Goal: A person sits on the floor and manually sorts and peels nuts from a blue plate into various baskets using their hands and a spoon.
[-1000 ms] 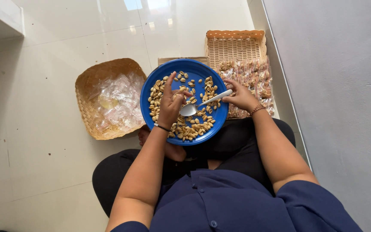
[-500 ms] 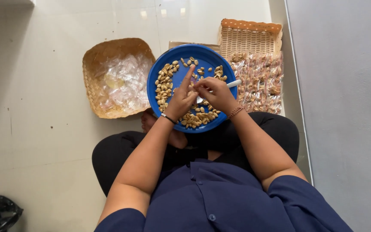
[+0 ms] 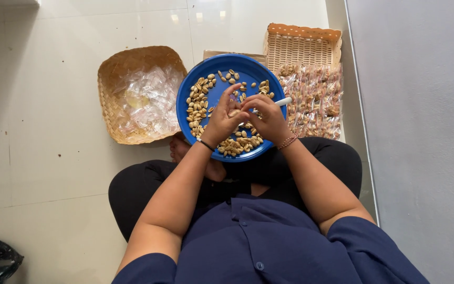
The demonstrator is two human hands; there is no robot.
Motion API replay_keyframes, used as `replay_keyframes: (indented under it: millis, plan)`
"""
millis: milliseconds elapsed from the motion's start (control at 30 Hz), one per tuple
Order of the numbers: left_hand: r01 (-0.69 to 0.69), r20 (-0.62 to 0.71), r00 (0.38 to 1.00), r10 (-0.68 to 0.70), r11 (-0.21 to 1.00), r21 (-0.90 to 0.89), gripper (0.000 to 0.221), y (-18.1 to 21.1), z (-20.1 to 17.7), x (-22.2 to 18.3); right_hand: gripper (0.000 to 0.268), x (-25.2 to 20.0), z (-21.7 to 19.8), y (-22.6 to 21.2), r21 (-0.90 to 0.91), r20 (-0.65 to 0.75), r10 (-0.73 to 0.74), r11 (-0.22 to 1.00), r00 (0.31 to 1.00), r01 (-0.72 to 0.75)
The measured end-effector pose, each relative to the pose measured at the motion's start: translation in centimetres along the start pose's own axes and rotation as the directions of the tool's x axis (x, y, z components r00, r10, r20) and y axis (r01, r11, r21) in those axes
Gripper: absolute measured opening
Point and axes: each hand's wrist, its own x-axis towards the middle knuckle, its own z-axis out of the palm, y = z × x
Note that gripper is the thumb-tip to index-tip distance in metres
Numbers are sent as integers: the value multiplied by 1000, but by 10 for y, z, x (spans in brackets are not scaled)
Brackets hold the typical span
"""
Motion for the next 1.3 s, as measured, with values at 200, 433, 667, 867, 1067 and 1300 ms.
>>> replay_keyframes:
  millis: [200, 433, 667, 867, 1067, 1300]
  plan:
    - [186, -79, 982, -173, 960, 208, 31, 6, -3, -2, 7, 3, -12, -1, -74, -91, -94, 993, 991, 88]
    - [195, -137, 976, -167, 954, 227, 32, 15, 1, -1, 15, 13, -14, -15, -204, -19, -217, 957, 976, 208]
    - [226, -174, 962, -210, 971, 74, 27, 7, -6, -1, 7, 9, -21, -2, -78, -76, -109, 992, 991, 103]
    - [182, -185, 959, -213, 969, -169, 41, 22, 4, 4, 5, 4, -31, 10, 80, -118, 35, 996, 992, -26]
    - [177, -110, 965, -237, 904, -388, 22, -4, -4, 3, 22, 6, -56, 12, 200, 67, 101, 973, 993, -113]
    - [146, -56, 988, -146, 989, -7, 48, 4, -1, 1, 10, 7, -40, 11, 45, -8, -6, 999, 1000, 7]
